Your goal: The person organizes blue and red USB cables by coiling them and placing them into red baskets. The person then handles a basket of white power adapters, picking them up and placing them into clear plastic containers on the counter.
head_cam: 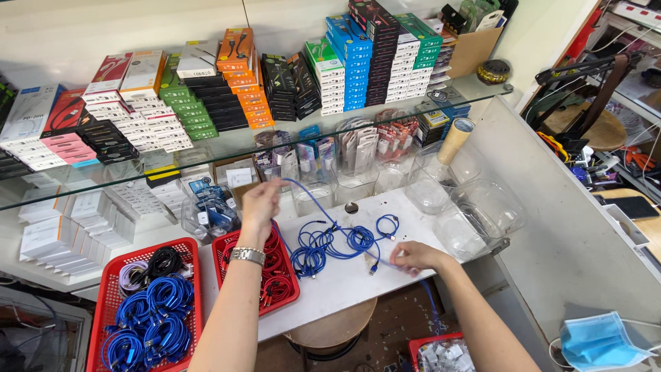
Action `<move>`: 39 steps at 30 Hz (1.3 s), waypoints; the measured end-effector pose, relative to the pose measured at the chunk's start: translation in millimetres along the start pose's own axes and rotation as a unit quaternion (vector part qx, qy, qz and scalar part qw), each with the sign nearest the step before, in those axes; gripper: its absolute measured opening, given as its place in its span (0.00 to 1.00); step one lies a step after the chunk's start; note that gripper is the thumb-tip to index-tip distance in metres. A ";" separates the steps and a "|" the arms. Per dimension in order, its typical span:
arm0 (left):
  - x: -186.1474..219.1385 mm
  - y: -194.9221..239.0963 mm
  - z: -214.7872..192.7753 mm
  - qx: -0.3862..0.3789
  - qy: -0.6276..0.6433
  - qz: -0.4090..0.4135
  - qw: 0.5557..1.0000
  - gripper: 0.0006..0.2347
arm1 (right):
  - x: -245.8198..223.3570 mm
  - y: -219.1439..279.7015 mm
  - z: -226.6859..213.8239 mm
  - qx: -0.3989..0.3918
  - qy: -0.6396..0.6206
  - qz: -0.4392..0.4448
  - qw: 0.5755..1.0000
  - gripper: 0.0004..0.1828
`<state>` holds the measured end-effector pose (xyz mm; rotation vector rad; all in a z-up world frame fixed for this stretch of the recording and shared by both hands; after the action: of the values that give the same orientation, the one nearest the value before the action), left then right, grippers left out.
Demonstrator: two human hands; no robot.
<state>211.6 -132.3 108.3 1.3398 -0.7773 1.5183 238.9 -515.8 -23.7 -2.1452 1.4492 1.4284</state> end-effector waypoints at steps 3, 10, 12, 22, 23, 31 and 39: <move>-12.8 14.9 53.9 -0.134 -0.171 -0.040 0.975 0.11 | -54.1 -21.2 -2.2 0.082 -0.069 -0.122 0.987 0.22; -29.3 27.7 53.1 -0.240 -0.209 -0.053 0.947 0.13 | -109.5 -56.3 -29.9 0.098 -0.098 -0.157 0.978 0.19; -36.2 36.9 33.9 -0.270 -0.197 -0.081 0.939 0.14 | -112.8 -38.9 -48.3 0.204 0.075 -0.135 0.967 0.15; -28.2 45.8 26.0 -0.240 -0.181 -0.077 0.951 0.14 | -177.0 -37.3 -15.4 0.108 -0.005 -0.223 0.969 0.14; -29.2 50.4 20.1 -0.234 -0.189 -0.086 0.950 0.14 | -182.4 -33.8 -16.4 0.125 0.020 -0.251 0.960 0.14; -37.4 57.8 31.8 -0.231 -0.096 -0.112 0.962 0.16 | -188.6 -64.7 -2.1 0.113 -0.011 -0.229 0.967 0.16; 4.9 109.0 50.8 -0.348 0.134 -0.076 0.925 0.13 | -98.0 -102.2 -43.6 0.401 -0.028 -0.140 0.905 0.14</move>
<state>130.3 -216.5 136.2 0.6277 -0.8962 1.1075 340.5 -429.9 41.6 -1.6583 1.3095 0.6092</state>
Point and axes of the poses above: each hand's wrist, its own y-axis away from the middle knuckle, its own z-axis out of the palm, x = y × z, the point moved 8 cm from there along -y, towards the middle knuckle, and after that the axes turned 1 degree about x, right-handed, at the moved point
